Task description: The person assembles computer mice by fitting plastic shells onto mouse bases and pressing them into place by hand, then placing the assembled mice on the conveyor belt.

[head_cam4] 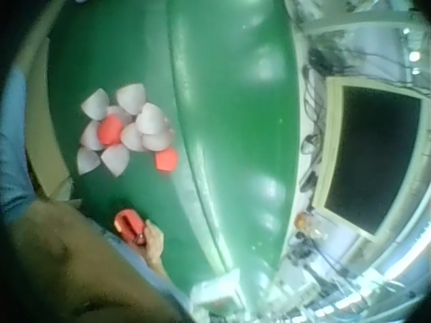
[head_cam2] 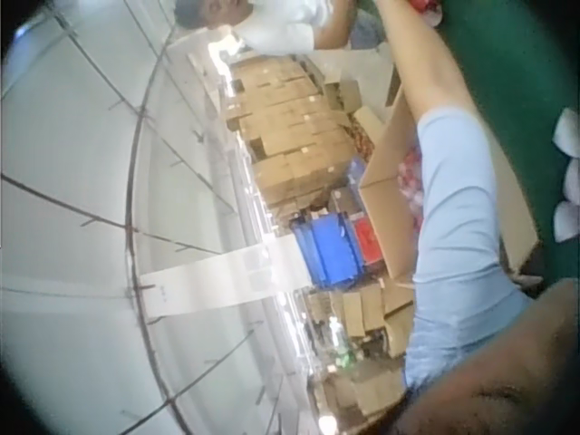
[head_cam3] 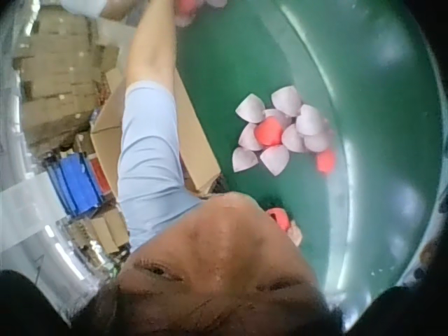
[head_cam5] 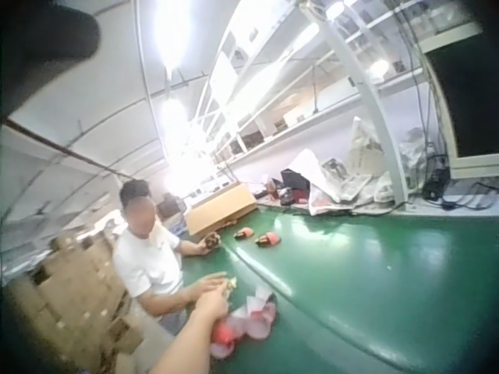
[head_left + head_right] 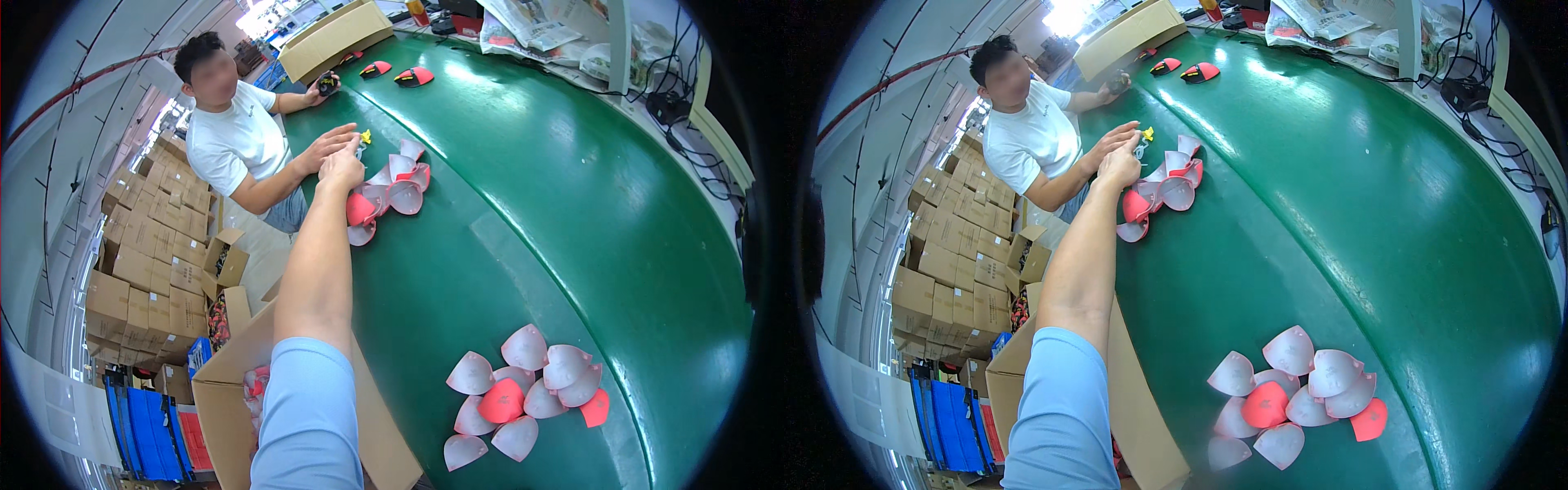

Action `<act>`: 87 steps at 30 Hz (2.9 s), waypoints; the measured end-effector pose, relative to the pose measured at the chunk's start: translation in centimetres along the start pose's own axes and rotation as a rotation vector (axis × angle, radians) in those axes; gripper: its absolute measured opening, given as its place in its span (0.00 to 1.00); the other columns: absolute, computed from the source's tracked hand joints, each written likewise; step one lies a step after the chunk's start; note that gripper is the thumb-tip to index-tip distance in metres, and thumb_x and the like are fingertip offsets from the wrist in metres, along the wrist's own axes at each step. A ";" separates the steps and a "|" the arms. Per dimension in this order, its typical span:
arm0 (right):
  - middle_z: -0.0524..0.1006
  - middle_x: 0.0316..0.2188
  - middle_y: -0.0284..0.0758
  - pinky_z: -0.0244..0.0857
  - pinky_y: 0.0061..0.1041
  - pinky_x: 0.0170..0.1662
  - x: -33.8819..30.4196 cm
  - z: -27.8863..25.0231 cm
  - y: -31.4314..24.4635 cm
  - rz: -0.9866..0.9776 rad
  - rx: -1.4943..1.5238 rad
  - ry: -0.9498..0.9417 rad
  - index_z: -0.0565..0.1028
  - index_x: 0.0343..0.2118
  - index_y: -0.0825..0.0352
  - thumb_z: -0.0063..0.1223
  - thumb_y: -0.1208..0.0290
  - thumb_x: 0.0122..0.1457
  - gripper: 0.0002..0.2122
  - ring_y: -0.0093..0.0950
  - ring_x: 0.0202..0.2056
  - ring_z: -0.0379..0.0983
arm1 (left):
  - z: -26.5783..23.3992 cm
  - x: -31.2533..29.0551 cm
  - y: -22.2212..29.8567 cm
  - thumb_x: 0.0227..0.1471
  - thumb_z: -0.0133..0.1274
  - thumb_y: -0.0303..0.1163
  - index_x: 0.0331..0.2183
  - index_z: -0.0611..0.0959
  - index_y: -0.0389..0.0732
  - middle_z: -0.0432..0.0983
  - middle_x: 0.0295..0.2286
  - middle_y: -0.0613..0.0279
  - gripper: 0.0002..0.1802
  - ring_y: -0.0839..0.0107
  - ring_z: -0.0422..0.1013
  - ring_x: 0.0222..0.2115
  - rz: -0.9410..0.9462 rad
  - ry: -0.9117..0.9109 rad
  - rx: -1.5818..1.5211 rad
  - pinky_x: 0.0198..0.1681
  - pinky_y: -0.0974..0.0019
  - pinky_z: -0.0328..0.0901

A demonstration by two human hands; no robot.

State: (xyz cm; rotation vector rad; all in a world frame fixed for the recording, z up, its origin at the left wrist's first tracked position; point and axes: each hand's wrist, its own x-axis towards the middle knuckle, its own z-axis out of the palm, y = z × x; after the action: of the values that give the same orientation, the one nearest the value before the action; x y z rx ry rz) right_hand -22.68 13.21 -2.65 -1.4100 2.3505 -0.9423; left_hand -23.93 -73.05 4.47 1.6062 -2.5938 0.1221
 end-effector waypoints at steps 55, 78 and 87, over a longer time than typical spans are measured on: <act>0.80 0.50 0.46 0.68 0.46 0.58 12.3 -1.3 -6.3 -0.258 0.171 0.075 0.64 0.68 0.68 0.78 0.64 0.44 0.47 0.50 0.52 0.74 | -7.5 -65.5 8.3 0.50 0.68 0.38 0.49 0.84 0.40 0.76 0.47 0.46 0.24 0.47 0.73 0.49 0.885 0.214 -0.863 0.54 0.47 0.69; 0.78 0.37 0.39 0.73 0.40 0.44 3.8 -2.5 0.3 -0.112 0.012 0.202 0.75 0.40 0.67 0.85 0.53 0.31 0.35 0.42 0.39 0.77 | -0.4 -62.3 19.1 0.56 0.59 0.60 0.62 0.74 0.41 0.71 0.53 0.53 0.42 0.51 0.64 0.56 1.232 0.047 -0.806 0.64 0.44 0.54; 0.74 0.30 0.37 0.67 0.41 0.38 6.3 -4.5 1.6 -0.348 -0.039 0.081 0.74 0.33 0.65 0.85 0.47 0.26 0.36 0.42 0.34 0.70 | -1.3 -61.0 18.1 0.55 0.60 0.54 0.62 0.75 0.42 0.71 0.54 0.53 0.39 0.51 0.64 0.56 1.222 0.005 -0.779 0.66 0.44 0.53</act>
State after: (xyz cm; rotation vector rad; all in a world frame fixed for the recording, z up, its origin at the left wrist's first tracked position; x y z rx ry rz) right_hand -29.28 10.14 0.46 -1.8711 2.2299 -1.0617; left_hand -13.05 -10.65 -1.78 -0.2699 -2.6368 -0.6900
